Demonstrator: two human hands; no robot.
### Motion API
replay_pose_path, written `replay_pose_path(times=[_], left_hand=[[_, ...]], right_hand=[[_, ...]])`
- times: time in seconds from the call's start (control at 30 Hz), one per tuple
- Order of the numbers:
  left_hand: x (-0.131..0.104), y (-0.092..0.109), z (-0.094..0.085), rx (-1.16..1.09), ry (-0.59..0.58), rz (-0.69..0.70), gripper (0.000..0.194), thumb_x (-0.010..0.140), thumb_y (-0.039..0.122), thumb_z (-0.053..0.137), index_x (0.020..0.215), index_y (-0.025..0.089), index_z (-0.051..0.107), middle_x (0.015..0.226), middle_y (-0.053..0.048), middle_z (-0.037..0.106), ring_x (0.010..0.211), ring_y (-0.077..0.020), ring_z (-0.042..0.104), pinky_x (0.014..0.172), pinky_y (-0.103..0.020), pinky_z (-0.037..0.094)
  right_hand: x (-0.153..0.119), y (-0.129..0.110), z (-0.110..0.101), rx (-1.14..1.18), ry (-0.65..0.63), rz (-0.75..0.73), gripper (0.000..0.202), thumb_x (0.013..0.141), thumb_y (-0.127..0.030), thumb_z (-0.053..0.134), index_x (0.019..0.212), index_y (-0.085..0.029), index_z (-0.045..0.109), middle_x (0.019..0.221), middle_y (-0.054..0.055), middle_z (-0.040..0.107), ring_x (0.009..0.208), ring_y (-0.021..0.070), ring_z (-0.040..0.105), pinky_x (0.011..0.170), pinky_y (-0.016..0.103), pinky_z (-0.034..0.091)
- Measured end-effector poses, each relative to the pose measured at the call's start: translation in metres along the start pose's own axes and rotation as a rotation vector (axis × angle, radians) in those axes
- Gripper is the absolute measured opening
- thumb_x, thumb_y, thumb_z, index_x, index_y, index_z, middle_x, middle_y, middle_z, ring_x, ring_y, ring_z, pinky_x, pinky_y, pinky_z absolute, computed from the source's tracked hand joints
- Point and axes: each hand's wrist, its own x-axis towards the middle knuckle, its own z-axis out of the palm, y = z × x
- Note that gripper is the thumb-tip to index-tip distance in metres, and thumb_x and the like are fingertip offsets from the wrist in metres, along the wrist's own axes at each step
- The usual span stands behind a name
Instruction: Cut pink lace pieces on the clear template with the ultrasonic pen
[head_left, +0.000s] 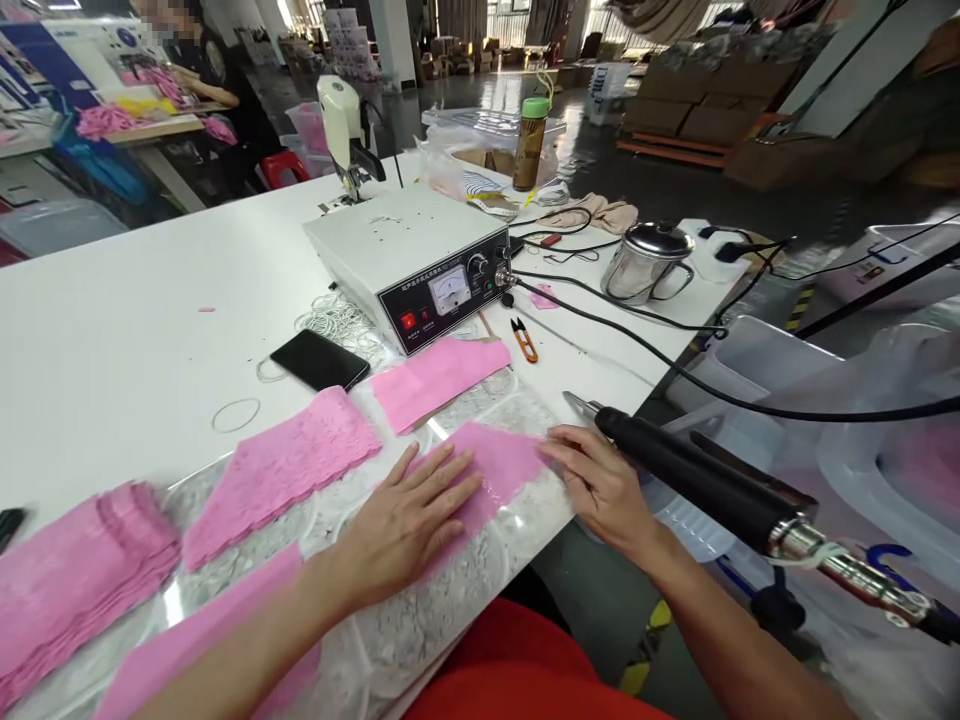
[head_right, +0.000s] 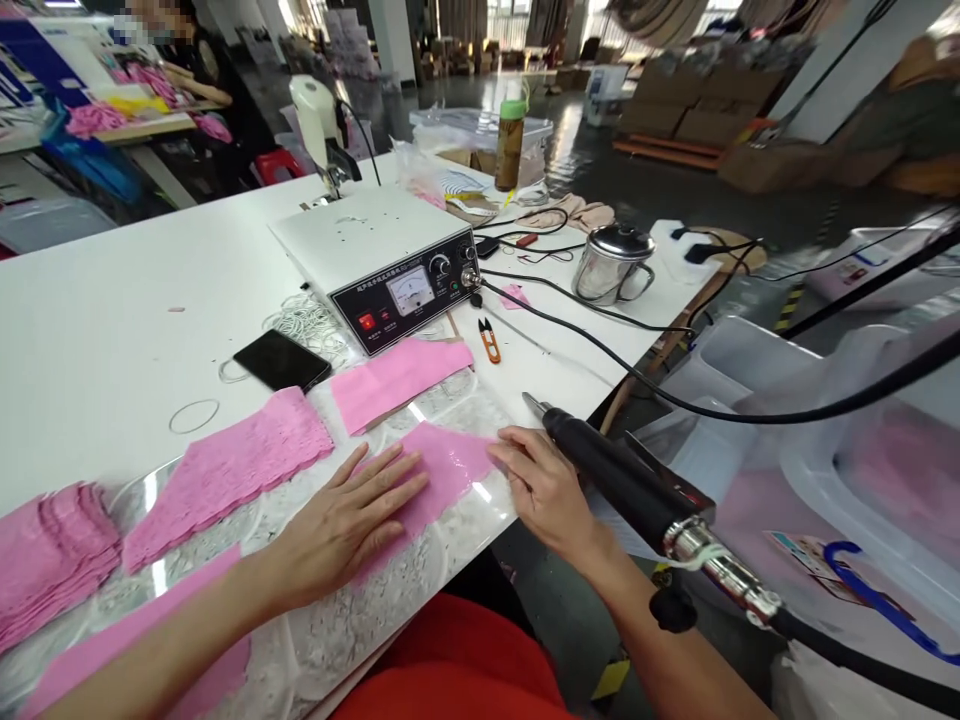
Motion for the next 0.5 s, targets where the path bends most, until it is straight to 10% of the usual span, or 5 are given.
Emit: replay_pose_path(times=[0.5], left_hand=[[0.022,-0.011,0.000,-0.049,-0.061,0.092,0.050,0.102,0.039,0.038,0.149,0.026,0.031,0.150,-0.006,0.041,0.143,-0.0249,0.031,0.120,-0.055,0.005]], right_hand=[[-0.009,0.000,-0.001,0.063,0.152,0.119,0.029,0.085,-0.008,0.049,0.102,-0.023,0.068,0.104,0.008,0.071,0.096,0.0202,0.070,0.086,0.035,0.059]])
